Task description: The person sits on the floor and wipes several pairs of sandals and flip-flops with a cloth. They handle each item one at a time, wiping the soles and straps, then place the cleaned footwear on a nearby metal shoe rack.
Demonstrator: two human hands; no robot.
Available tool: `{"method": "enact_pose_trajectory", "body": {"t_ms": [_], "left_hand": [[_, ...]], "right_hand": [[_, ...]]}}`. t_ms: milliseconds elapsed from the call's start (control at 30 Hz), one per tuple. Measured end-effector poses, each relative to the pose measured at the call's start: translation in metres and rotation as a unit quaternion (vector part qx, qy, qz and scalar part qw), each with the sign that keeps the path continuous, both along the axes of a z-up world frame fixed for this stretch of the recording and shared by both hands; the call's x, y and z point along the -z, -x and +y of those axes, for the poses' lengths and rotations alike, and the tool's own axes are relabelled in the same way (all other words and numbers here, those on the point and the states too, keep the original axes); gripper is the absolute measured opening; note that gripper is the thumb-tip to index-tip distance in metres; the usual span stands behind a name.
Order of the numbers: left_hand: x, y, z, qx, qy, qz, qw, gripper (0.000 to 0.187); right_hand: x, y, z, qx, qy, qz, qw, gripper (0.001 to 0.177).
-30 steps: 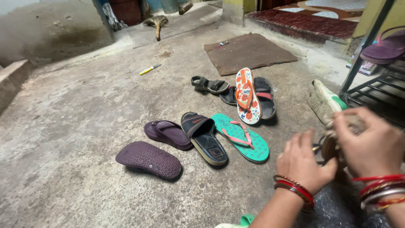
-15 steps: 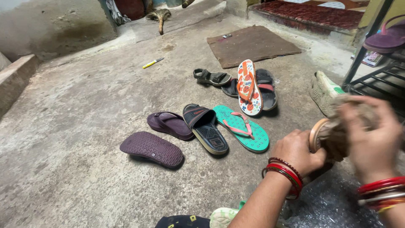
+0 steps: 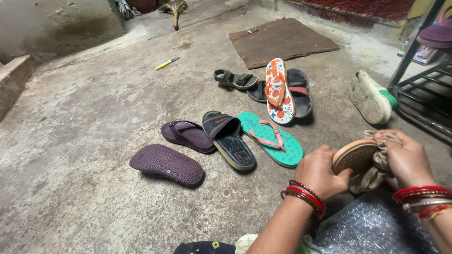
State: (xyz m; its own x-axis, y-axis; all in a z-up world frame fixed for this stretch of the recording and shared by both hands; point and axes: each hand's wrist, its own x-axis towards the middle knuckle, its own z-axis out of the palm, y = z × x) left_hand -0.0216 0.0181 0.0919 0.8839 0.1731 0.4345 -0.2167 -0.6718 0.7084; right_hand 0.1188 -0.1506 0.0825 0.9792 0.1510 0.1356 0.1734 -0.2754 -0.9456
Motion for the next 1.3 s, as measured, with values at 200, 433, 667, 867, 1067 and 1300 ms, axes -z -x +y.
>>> {"method": "enact_pose_trajectory", "body": {"t_ms": [200,433,667,867,1067,1300], "left_hand": [[0.005,-0.016,-0.003,-0.018,-0.042,-0.012,0.999,0.031],[0.014,-0.008,0.009,-0.005,-0.011,-0.027,1.0,0.035],[0.011,0.002,0.029,-0.013,0.032,0.064,0.997,0.04],[0.018,0.014,0.038,-0.043,-0.003,0.118,0.992,0.038],[0.027,0.016,0.036,-0.08,0.03,0.138,0.987,0.042],[0.039,0.018,0.04,-0.083,0.056,0.146,0.984,0.046]], "right_hand": [[-0.047,0.081,0.036,0.019,0.218,-0.23,0.948,0.022],[-0.038,0.066,0.042,-0.003,0.143,-0.193,0.971,0.026],[0.049,-0.013,-0.004,0.009,0.091,-0.054,0.994,0.028],[0.061,0.0,-0.004,0.143,0.259,-0.117,0.948,0.032],[0.019,0.07,0.05,-0.01,0.131,-0.192,0.973,0.028],[0.019,0.088,0.069,-0.095,0.165,-0.352,0.916,0.023]]}}
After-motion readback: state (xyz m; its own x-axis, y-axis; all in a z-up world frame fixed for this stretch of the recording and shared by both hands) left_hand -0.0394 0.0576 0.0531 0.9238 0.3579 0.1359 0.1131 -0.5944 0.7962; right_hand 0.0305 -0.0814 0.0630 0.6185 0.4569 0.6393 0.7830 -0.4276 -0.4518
